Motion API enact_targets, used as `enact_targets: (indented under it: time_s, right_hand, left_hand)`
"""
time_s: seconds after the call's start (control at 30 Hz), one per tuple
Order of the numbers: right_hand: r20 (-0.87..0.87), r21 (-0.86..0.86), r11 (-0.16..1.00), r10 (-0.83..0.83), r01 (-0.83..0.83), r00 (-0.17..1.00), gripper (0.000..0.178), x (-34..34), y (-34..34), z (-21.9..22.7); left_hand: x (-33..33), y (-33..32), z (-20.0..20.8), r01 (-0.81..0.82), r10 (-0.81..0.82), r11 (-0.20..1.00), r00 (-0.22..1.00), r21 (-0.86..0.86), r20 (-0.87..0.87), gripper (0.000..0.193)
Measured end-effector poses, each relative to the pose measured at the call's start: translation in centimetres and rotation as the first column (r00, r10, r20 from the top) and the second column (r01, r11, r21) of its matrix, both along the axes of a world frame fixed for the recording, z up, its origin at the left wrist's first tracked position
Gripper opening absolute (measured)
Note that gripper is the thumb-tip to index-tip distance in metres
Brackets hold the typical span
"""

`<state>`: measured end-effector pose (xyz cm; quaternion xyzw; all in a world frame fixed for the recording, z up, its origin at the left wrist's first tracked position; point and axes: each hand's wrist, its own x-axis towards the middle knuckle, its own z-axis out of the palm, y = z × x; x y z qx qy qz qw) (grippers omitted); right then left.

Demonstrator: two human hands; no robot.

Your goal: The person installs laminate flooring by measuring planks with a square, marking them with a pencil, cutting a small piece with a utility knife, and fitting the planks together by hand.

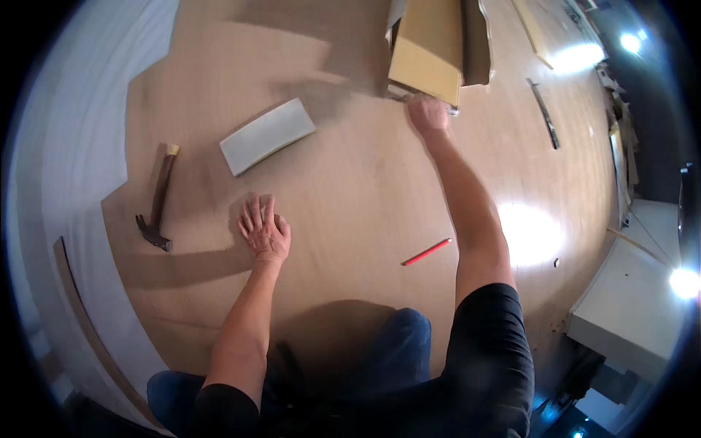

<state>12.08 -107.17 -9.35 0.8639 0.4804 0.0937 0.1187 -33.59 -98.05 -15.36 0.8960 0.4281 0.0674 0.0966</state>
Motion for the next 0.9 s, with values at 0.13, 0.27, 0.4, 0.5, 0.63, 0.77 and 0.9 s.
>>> enact_targets:
  time_s: [0.13, 0.27, 0.4, 0.5, 0.63, 0.77, 0.9]
  right_hand:
    - [-0.129, 0.291, 0.926, 0.287, -0.241, 0.949, 0.014, -12.1, -5.7, -1.4]
    - [-0.203, 0.654, 0.752, 0.070, 0.082, 0.977, 0.032, -7.5, -7.9, 3.4]
    - [-0.549, 0.648, 0.483, -0.240, 0.589, 0.801, 0.047, 1.9, -7.2, 5.9]
    - [-0.772, 0.483, 0.367, -0.248, 0.795, 0.585, 0.065, 5.4, -4.1, 4.9]
    - [-0.766, 0.276, 0.509, -0.396, 0.815, 0.507, 0.063, 14.0, -5.3, -0.5]
    - [-0.874, 0.305, 0.237, -0.316, 0.923, 0.370, 0.047, 15.4, -5.0, -2.4]
    - [-0.985, -0.025, 0.390, -0.169, 0.920, 0.044, 0.041, 12.2, -6.2, -1.8]
  left_hand:
    - [-0.1, 0.8, -0.9, 0.031, -0.030, 0.999, 0.998, 0.015, -0.051, 0.062]
    - [-1.3, -1.7, 0.2, 0.258, -0.277, 0.955, 0.952, -0.148, -0.126, 0.064]
    - [-1.6, -7.3, 0.8, 0.238, -0.238, 0.971, 0.971, -0.013, -0.002, 0.062]
    - [-2.8, -8.0, 1.5, 0.126, -0.126, 0.992, 0.991, -0.010, -0.032, 0.064]
    - [-0.5, -9.1, 1.5, 0.131, -0.129, 0.990, 0.991, -0.053, 0.048, 0.063]
    - [-0.7, -8.6, 1.2, 0.139, -0.137, 0.988, 0.990, -0.070, 0.028, 0.062]
    - [-0.9, -8.4, 1.1, 0.127, -0.128, 0.989, 0.992, -0.069, -0.010, 0.063]
